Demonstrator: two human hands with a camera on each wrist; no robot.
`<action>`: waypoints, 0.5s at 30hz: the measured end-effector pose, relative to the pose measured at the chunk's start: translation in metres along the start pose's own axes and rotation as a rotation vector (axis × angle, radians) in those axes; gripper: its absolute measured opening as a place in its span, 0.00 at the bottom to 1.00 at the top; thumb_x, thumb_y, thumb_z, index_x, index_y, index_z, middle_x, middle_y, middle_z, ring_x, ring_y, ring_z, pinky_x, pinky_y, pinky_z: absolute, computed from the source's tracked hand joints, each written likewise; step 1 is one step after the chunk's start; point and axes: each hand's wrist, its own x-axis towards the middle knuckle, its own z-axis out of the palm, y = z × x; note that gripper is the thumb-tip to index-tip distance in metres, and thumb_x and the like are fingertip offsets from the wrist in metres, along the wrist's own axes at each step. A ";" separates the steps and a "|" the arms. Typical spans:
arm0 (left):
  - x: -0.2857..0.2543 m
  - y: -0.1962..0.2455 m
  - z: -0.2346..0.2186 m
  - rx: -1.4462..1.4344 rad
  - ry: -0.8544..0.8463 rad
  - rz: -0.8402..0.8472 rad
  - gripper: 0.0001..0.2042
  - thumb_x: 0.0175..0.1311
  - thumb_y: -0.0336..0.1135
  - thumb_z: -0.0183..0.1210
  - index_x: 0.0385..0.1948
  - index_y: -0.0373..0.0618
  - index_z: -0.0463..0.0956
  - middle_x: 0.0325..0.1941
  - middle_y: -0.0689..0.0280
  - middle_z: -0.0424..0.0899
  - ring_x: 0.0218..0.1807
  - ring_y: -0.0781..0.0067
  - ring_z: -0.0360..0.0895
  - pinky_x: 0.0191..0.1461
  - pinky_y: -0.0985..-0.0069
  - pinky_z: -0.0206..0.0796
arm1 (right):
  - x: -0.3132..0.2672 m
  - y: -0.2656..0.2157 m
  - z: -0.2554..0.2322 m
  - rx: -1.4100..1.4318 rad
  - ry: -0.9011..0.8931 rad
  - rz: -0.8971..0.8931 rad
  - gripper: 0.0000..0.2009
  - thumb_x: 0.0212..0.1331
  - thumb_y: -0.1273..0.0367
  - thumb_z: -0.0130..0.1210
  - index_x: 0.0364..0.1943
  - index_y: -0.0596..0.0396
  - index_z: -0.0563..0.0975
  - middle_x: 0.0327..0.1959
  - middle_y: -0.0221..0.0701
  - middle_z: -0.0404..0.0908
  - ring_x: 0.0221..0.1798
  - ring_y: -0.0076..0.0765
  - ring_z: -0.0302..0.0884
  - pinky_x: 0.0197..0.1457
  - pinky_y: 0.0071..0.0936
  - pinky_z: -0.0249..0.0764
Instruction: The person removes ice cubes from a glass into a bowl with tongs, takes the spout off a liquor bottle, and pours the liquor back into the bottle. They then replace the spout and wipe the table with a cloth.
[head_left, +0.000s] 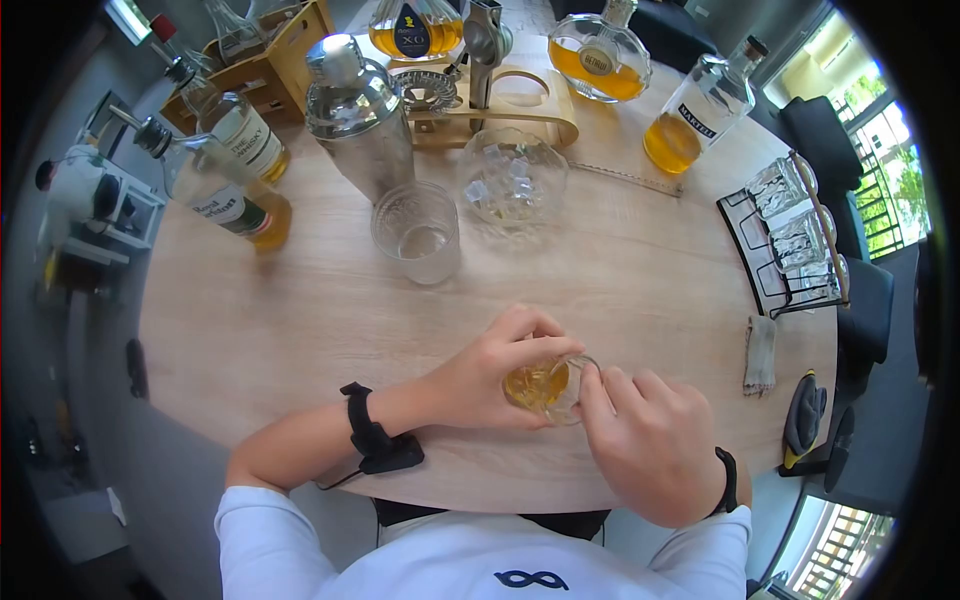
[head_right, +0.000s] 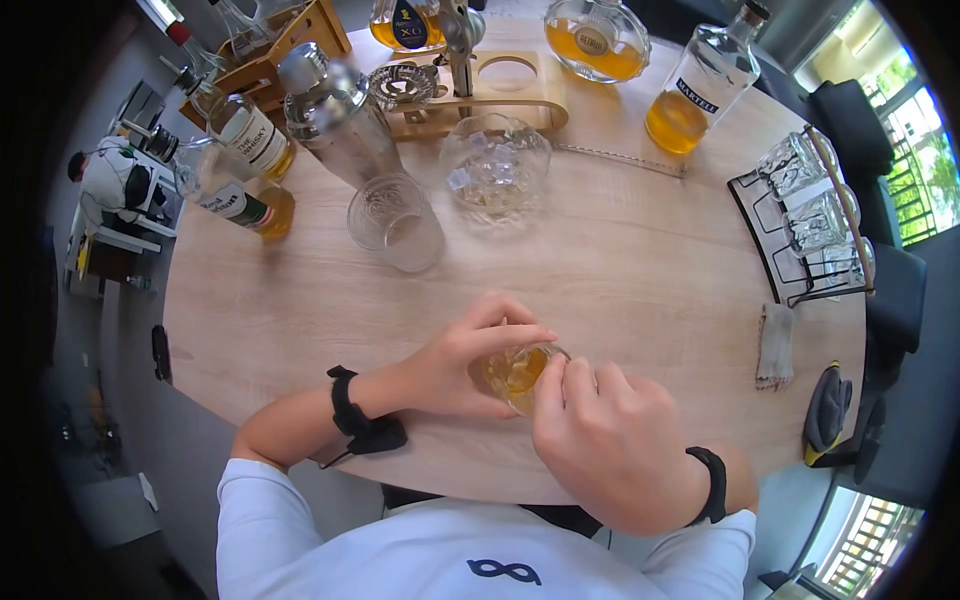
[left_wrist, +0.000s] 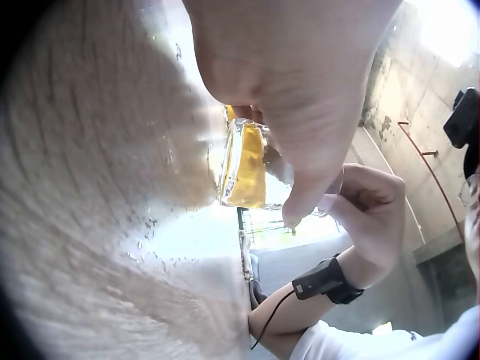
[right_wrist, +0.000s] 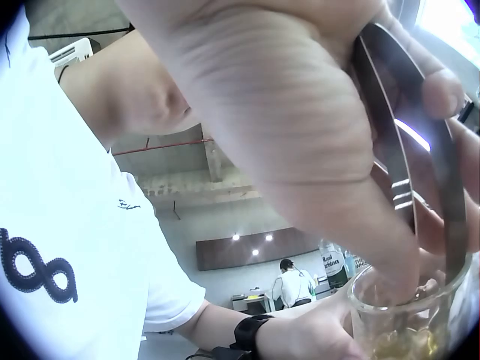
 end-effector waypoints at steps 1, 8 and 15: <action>0.000 0.000 0.001 -0.003 -0.007 -0.004 0.40 0.43 0.30 0.79 0.68 0.47 0.79 0.62 0.57 0.75 0.64 0.55 0.73 0.69 0.61 0.70 | 0.000 0.000 -0.003 0.031 -0.035 -0.010 0.13 0.41 0.71 0.63 0.35 0.61 0.84 0.26 0.29 0.78 0.27 0.28 0.79 0.24 0.27 0.73; 0.001 0.001 -0.001 0.054 -0.015 0.020 0.40 0.43 0.31 0.79 0.68 0.48 0.79 0.62 0.58 0.76 0.64 0.54 0.73 0.69 0.60 0.69 | 0.006 0.005 0.006 0.087 -0.055 -0.020 0.09 0.40 0.70 0.64 0.28 0.57 0.81 0.23 0.28 0.75 0.26 0.28 0.80 0.23 0.29 0.73; 0.000 -0.003 -0.002 0.012 -0.013 -0.001 0.40 0.44 0.31 0.79 0.69 0.48 0.78 0.62 0.57 0.76 0.64 0.54 0.74 0.69 0.61 0.70 | 0.007 0.014 -0.002 0.135 -0.081 -0.090 0.07 0.42 0.70 0.63 0.27 0.54 0.79 0.23 0.26 0.75 0.25 0.29 0.80 0.23 0.29 0.73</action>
